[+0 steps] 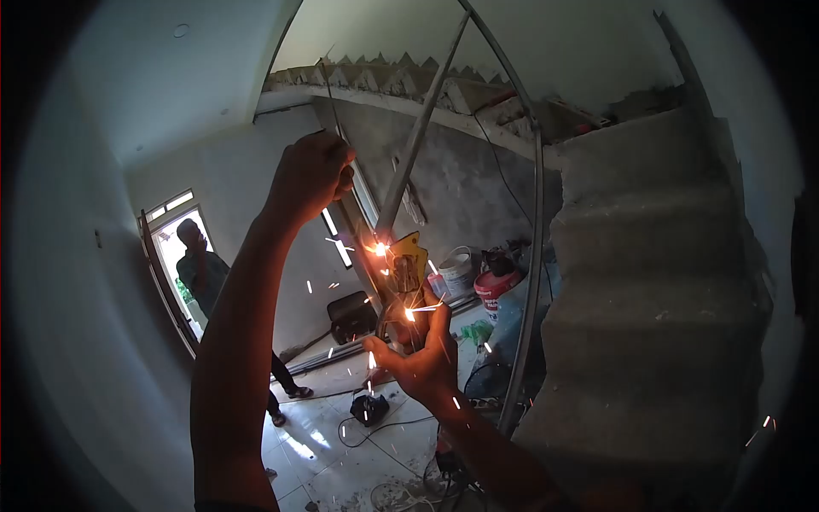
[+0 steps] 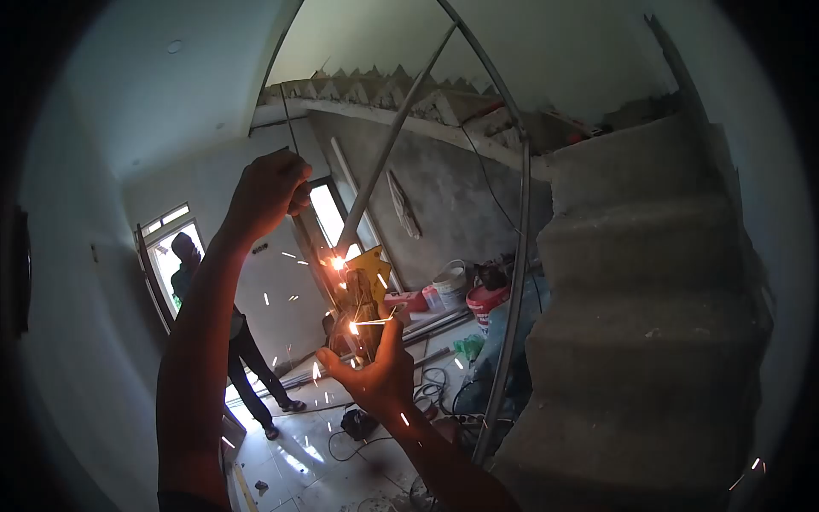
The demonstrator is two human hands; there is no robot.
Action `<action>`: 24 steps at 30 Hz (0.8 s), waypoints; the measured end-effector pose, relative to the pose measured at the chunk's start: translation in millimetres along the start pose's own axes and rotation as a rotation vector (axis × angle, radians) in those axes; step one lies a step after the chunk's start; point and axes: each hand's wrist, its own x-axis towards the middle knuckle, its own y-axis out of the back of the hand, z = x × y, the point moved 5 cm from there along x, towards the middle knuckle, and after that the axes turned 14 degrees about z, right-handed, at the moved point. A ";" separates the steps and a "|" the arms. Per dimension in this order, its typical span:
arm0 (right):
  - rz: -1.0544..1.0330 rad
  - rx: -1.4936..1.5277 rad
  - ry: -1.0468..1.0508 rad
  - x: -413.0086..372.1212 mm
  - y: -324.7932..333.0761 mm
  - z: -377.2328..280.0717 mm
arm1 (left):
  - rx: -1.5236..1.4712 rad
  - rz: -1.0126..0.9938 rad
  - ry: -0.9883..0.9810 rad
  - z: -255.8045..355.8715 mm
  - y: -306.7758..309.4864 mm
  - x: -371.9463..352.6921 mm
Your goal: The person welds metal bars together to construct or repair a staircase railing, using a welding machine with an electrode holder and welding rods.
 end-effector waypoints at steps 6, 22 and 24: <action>-0.120 -0.066 -0.194 3.6 3.2 -10.8 | 0.058 -0.008 -0.014 6.3 0.8 -4.1; -0.089 -0.087 -0.125 9.1 0.7 -10.6 | 0.088 -0.021 -0.012 5.6 0.0 -3.7; -0.101 -0.107 -0.132 9.9 0.9 -10.2 | 0.092 -0.017 0.004 9.4 -0.2 -5.6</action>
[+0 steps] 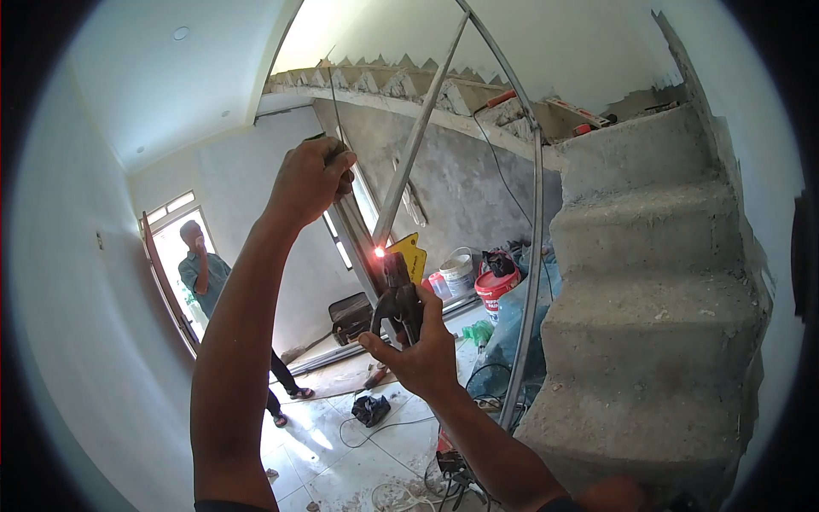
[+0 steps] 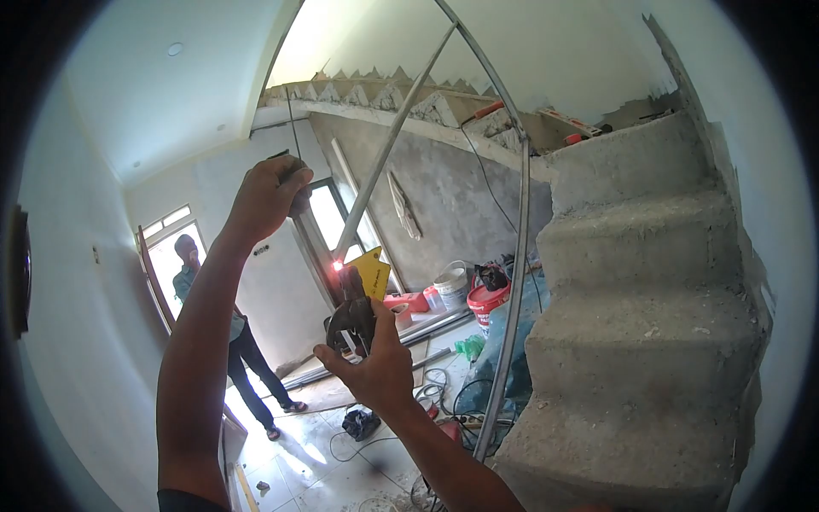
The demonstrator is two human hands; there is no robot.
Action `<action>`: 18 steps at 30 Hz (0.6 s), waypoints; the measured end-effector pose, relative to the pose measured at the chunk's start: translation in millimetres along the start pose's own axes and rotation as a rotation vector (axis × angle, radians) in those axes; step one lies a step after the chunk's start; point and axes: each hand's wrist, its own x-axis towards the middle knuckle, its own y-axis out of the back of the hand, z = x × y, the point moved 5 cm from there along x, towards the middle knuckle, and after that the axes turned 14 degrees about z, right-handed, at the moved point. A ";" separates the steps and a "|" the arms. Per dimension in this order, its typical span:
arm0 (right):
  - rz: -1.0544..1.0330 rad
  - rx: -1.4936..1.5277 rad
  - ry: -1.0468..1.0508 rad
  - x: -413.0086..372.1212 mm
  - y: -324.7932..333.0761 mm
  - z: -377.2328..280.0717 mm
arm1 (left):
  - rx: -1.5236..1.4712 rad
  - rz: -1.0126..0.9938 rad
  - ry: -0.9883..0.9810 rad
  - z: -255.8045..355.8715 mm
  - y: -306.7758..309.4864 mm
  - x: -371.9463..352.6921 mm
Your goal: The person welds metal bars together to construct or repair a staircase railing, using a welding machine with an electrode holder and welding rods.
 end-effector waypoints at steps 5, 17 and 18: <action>-0.040 0.065 -0.107 0.2 2.3 -15.0 | -0.006 0.000 -0.069 -21.2 -1.7 11.1; -0.030 0.094 -0.096 -1.7 2.9 -13.5 | 0.067 -0.015 -0.044 -7.7 0.8 3.9; -0.001 0.088 -0.089 -4.5 2.3 -5.7 | 0.034 -0.016 -0.028 -6.5 0.7 2.4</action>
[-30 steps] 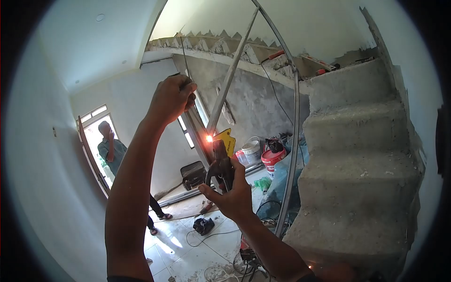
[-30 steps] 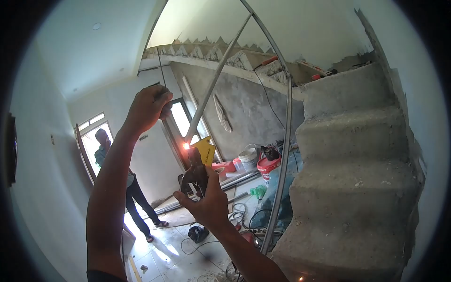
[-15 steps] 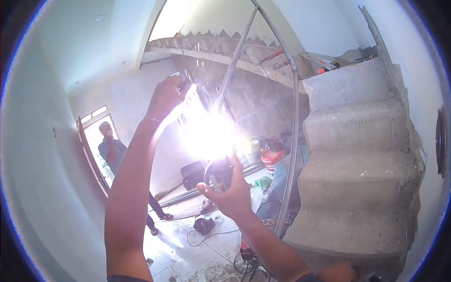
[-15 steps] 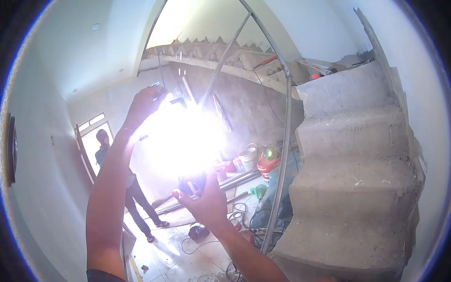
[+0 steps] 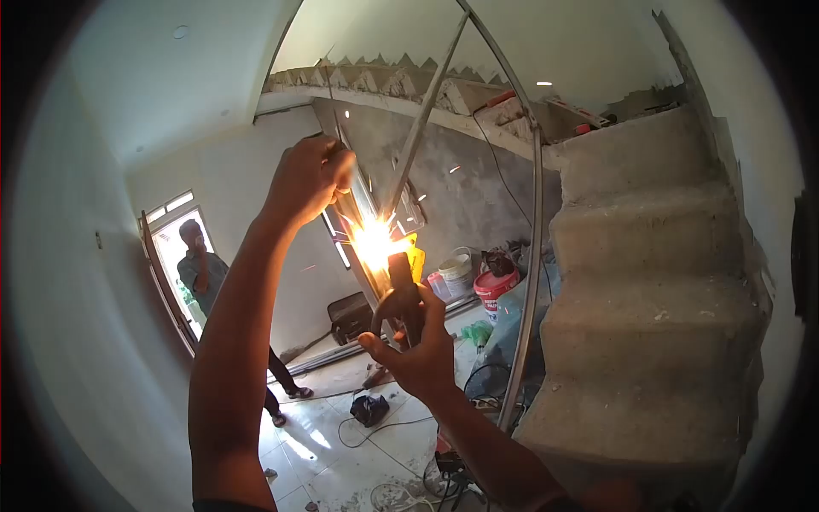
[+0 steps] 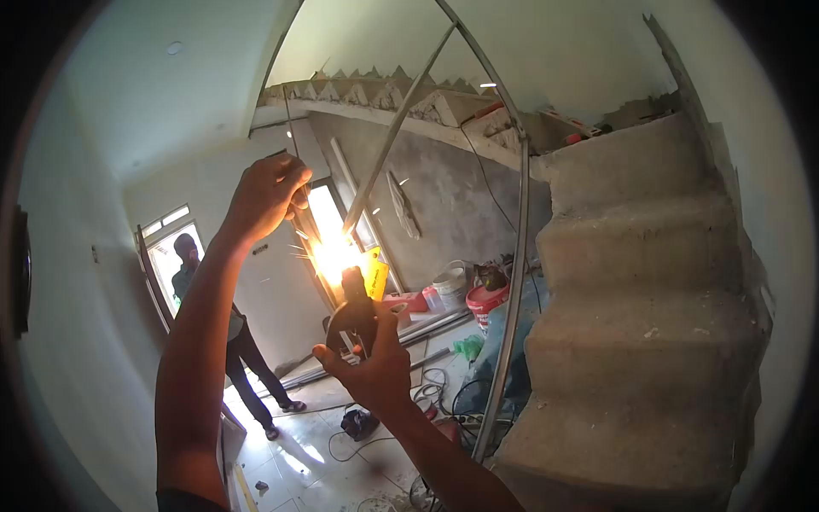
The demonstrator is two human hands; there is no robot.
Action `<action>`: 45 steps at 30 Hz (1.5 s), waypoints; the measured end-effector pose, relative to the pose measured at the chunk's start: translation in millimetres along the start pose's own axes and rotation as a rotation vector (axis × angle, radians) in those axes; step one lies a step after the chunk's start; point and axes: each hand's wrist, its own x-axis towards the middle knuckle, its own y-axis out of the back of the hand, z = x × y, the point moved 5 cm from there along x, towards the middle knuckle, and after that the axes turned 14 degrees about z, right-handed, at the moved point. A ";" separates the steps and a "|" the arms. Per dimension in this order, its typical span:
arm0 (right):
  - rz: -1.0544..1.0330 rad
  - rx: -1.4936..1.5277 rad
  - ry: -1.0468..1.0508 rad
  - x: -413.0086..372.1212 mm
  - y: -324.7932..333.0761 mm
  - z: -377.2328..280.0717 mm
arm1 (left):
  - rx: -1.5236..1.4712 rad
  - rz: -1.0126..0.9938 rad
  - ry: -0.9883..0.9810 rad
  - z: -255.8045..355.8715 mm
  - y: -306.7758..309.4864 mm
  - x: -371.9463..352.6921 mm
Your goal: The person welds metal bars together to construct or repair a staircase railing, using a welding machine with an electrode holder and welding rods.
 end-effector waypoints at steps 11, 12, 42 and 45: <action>-0.005 -0.014 0.077 6.6 -4.9 11.2 | -0.048 0.021 -0.016 2.3 0.3 -0.7; -0.007 0.009 0.080 6.4 -5.2 11.3 | -0.039 0.018 -0.016 2.9 0.4 -0.7; 0.012 -0.011 0.043 1.7 -2.6 1.0 | 0.081 0.047 -0.070 0.9 -1.8 -1.6; 0.088 -0.004 0.125 0.3 -3.1 10.6 | -0.004 0.044 -0.031 1.2 0.0 -1.7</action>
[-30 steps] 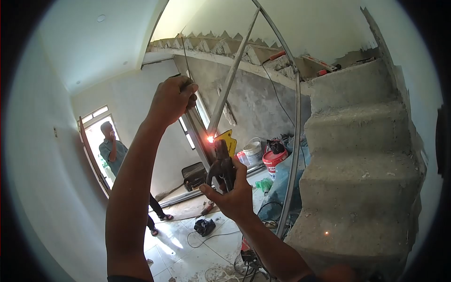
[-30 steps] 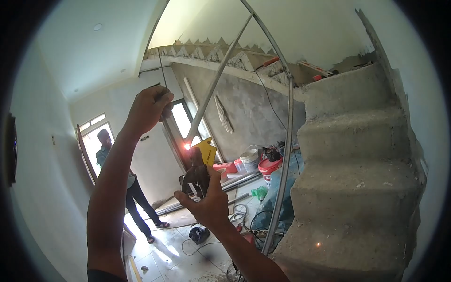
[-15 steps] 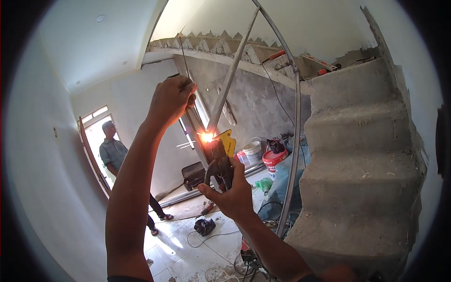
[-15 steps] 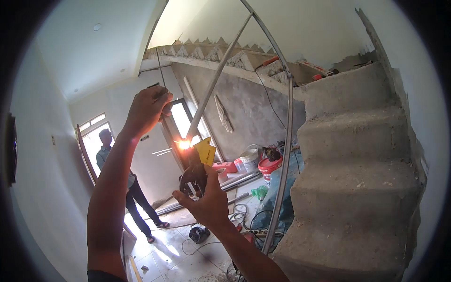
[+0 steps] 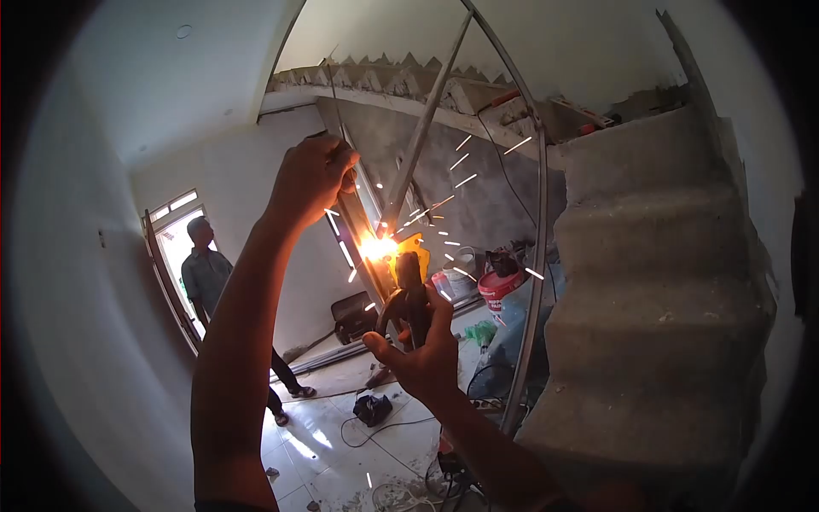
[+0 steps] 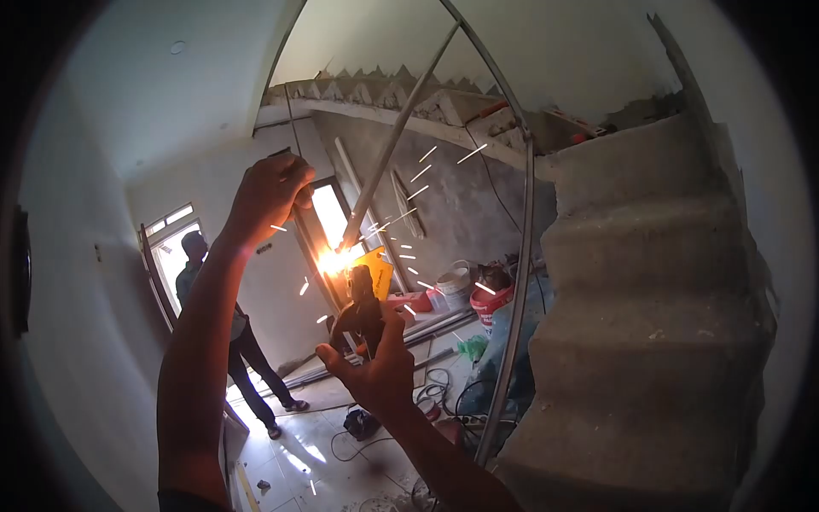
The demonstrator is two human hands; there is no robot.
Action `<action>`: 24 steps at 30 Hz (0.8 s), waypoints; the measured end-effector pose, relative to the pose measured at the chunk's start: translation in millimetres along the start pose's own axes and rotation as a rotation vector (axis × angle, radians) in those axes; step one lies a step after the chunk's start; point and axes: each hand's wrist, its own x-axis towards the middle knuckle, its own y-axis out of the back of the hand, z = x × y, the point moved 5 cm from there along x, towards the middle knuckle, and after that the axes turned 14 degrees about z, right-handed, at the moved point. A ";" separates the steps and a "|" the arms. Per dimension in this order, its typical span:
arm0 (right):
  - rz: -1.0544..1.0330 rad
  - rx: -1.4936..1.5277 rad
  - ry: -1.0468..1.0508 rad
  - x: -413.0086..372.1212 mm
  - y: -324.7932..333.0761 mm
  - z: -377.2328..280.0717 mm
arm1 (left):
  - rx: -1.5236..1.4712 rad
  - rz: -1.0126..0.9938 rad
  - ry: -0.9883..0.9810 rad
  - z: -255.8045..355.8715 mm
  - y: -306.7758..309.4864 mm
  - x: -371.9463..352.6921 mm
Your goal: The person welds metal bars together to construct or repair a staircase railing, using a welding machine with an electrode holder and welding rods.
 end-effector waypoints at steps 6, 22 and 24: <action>-0.095 -0.068 -0.088 5.4 -3.0 -9.0 | -0.072 -0.017 0.011 0.5 2.3 1.0; -0.148 -0.002 -0.118 6.8 -6.9 -10.8 | -0.046 0.169 0.042 9.5 42.1 -14.1; -0.128 0.460 -0.386 -0.2 -8.8 -1.4 | -0.106 0.201 0.034 8.3 48.2 -19.1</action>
